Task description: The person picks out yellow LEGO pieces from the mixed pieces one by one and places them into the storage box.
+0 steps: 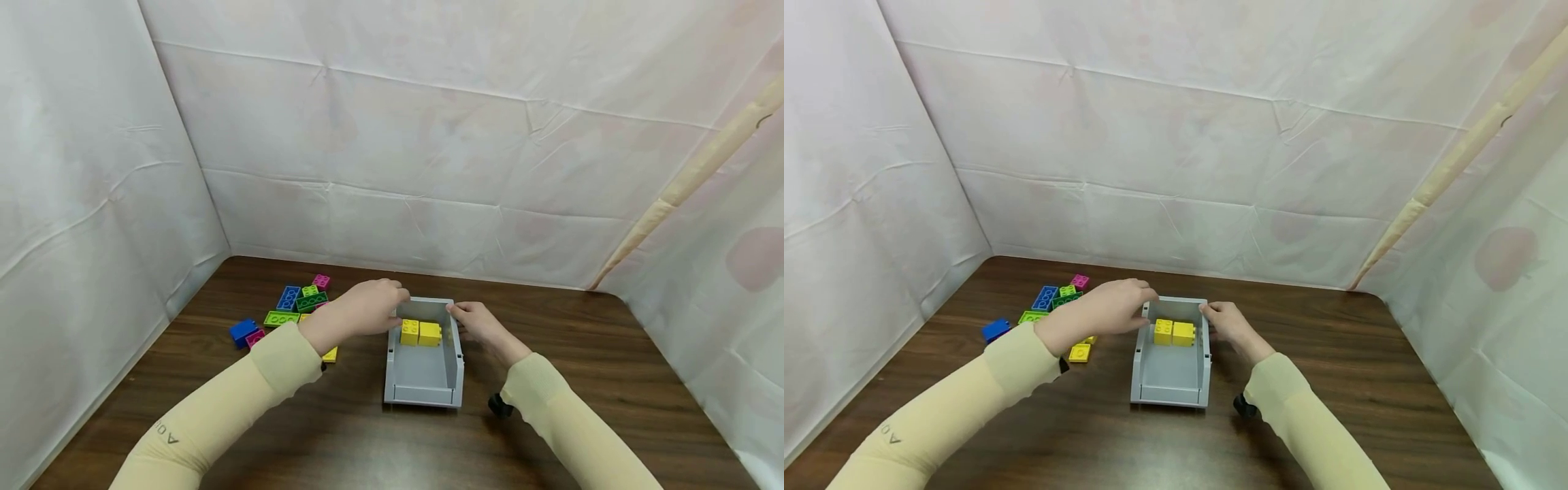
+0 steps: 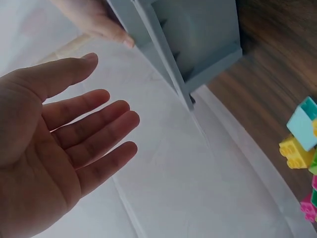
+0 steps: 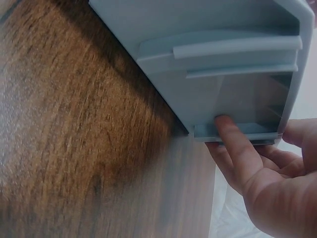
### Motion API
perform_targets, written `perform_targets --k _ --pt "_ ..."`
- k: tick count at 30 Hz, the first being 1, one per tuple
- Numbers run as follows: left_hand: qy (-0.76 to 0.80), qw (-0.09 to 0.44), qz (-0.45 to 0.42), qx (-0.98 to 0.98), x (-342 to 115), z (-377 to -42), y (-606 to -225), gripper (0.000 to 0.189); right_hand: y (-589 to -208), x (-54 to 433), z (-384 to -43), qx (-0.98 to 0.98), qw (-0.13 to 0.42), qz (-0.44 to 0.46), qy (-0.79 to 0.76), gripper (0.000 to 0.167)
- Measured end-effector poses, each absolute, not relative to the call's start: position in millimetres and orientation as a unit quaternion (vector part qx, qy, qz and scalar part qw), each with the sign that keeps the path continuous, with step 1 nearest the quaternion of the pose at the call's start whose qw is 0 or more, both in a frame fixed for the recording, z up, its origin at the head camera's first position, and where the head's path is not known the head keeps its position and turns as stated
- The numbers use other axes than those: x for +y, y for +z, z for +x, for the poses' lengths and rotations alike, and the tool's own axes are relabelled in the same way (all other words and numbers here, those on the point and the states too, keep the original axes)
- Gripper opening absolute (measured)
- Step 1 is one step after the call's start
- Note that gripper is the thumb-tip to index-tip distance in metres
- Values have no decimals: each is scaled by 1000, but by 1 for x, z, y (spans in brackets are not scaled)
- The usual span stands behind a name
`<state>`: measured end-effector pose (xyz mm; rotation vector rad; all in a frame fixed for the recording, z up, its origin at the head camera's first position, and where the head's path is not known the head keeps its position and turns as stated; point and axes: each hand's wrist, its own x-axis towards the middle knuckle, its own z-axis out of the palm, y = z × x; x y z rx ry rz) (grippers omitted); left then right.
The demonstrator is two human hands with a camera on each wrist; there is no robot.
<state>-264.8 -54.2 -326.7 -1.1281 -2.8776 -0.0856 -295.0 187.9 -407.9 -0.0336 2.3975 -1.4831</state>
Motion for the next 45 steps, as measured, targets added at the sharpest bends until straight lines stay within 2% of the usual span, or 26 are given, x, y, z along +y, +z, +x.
perform_targets --k 10,25,32,38,45 --pt "-61 50 -328 -941 -91 -261 -327 40 -410 189 -297 841 159 -5 -516 43" --pt "-109 18 -247 -963 -144 -261 -352 44 -409 190 -295 836 164 0 -524 45" --pt "-107 -19 -223 -969 -167 -263 -371 45 -410 190 -295 833 162 -1 -528 44" --pt "-109 -54 -189 -974 -178 -265 -386 49 -412 191 -296 828 163 0 -536 45" --pt "-105 -63 -178 -976 -181 -271 -399 47 -413 192 -294 827 163 -2 -538 47"
